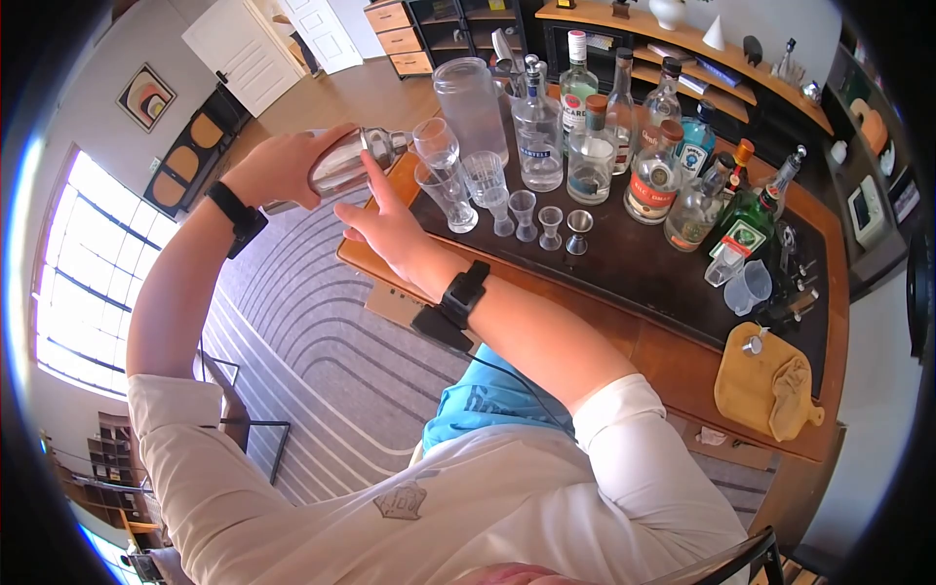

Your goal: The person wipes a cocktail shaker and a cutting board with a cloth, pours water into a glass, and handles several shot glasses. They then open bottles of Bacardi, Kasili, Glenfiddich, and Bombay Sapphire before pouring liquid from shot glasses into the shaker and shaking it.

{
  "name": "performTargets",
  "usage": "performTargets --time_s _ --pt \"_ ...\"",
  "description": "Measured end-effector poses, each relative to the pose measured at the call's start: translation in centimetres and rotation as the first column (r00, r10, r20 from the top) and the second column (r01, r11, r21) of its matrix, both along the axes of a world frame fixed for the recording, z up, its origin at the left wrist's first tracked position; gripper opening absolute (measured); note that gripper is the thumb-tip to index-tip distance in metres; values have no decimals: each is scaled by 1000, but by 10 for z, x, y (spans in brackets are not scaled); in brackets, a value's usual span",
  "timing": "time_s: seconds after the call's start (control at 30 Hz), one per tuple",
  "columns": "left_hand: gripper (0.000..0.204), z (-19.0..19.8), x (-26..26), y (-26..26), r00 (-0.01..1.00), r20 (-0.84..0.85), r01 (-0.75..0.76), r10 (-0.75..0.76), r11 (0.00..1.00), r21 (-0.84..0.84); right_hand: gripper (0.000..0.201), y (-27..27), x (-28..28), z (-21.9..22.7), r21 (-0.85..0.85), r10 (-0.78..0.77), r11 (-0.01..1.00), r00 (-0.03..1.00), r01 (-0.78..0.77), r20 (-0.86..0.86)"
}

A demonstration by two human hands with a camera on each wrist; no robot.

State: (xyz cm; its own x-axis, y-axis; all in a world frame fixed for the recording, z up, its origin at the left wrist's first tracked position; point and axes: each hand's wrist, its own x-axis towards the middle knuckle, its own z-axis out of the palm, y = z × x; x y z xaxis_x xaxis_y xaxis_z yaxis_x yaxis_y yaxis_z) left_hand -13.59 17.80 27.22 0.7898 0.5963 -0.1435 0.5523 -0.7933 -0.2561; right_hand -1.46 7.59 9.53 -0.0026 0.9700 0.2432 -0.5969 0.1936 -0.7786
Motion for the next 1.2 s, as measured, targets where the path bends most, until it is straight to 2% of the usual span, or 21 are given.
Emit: performTargets --time_s 0.1,0.63,0.73,0.8,0.83,1.0,1.2 --pt "120 1 0 0 1000 -5 29 -29 1000 -8 100 1 0 0 5 -2 1000 1000 2 11" --pt "115 10 2 -2 1000 -19 -3 3 1000 15 100 -4 0 11 -23 -2 1000 1000 2 25" --pt "115 12 2 -3 1000 -23 -1 1 1000 13 99 -4 1 12 -10 89 996 996 -89 -14" --pt "115 12 1 -3 1000 -14 13 -13 1000 17 99 0 -5 11 10 -22 1000 1000 22 -20" --pt "115 13 1 -4 1000 -14 12 -12 1000 17 99 -1 -4 12 11 -22 1000 1000 22 -21" --pt "116 17 -1 -3 1000 -25 12 -11 999 38 99 -6 2 19 -17 89 996 996 -89 -17" --pt "116 21 1 -6 1000 -29 -5 6 1000 21 100 -7 2 24 2 87 996 996 -87 -30"
